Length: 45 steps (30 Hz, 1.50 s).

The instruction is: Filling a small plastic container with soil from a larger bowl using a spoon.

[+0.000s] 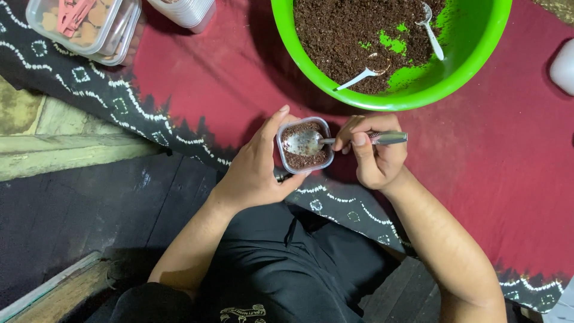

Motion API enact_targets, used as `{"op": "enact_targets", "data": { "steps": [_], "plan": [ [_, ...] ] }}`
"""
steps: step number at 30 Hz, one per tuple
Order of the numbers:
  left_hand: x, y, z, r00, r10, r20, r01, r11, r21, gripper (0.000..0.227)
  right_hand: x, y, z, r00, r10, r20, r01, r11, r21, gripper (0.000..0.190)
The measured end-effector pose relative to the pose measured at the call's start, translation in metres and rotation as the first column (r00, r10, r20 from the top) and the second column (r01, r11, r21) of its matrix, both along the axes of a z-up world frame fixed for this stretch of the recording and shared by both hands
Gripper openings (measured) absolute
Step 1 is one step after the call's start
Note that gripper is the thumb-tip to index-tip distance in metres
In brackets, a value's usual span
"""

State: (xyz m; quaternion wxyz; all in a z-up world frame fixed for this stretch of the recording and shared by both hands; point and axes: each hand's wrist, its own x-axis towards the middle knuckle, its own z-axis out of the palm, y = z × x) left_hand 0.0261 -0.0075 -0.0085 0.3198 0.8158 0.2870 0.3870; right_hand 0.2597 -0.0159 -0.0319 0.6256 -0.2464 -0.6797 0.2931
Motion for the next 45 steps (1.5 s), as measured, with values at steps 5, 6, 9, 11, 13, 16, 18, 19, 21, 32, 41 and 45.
{"op": "enact_targets", "data": {
  "steps": [5, 6, 9, 11, 13, 16, 18, 19, 21, 32, 41, 45],
  "plan": [
    [0.000, -0.003, 0.001, 1.000, 0.005, 0.016, -0.004, 0.999, -0.035, 0.096, 0.007, 0.000, 0.002, 0.999, 0.027, -0.022, -0.027, 1.000, 0.000, 0.009],
    [0.000, -0.003, 0.001, 0.999, 0.007, 0.035, -0.005, 0.999, -0.051, 0.095, 0.008, 0.000, 0.003, 1.000, 0.006, -0.012, -0.005, 1.000, 0.018, 0.010],
    [-0.002, -0.003, -0.003, 0.999, 0.000, 0.043, 0.002, 0.999, -0.049, 0.096, 0.007, 0.003, 0.003, 0.998, -0.065, -0.007, 0.065, 0.996, 0.064, 0.007],
    [-0.002, -0.004, 0.000, 0.999, 0.006, 0.038, -0.004, 0.998, -0.055, 0.095, 0.003, 0.004, -0.001, 0.998, -0.063, 0.001, 0.062, 0.996, 0.065, 0.006],
    [-0.002, -0.003, 0.001, 0.999, 0.008, 0.034, -0.006, 0.998, -0.060, 0.094, 0.000, 0.003, -0.002, 0.998, -0.064, 0.008, 0.064, 0.996, 0.066, 0.004],
    [-0.003, -0.004, 0.000, 0.999, -0.009, 0.052, 0.013, 0.997, -0.082, 0.095, 0.001, 0.000, -0.003, 1.000, -0.014, -0.006, 0.014, 1.000, 0.021, 0.004],
    [-0.005, -0.004, -0.002, 0.997, -0.036, 0.075, 0.045, 0.992, -0.115, 0.095, 0.004, -0.003, -0.004, 0.998, 0.036, -0.043, -0.036, 0.999, -0.013, 0.004],
    [-0.005, -0.003, -0.001, 0.997, -0.037, 0.075, 0.045, 0.992, -0.116, 0.095, 0.007, -0.002, -0.004, 0.998, 0.035, -0.044, -0.036, 0.999, -0.013, 0.004],
    [-0.006, 0.000, 0.001, 0.995, -0.074, 0.070, 0.084, 0.987, -0.140, 0.096, 0.012, 0.000, -0.004, 0.999, 0.001, -0.039, -0.001, 1.000, 0.008, 0.007],
    [-0.009, 0.003, 0.009, 0.986, -0.130, 0.100, 0.149, 0.967, -0.205, 0.098, 0.005, -0.001, 0.001, 0.997, 0.070, -0.023, -0.072, 0.996, -0.057, 0.004],
    [-0.008, 0.004, 0.008, 0.984, -0.131, 0.121, 0.154, 0.965, -0.212, 0.100, 0.001, -0.002, 0.000, 0.998, 0.062, -0.023, -0.063, 0.997, -0.050, 0.004],
    [-0.009, 0.002, 0.009, 0.984, -0.131, 0.122, 0.154, 0.966, -0.206, 0.102, 0.009, -0.003, -0.003, 0.997, 0.068, -0.022, -0.068, 0.997, -0.039, 0.003]
  ]
}}
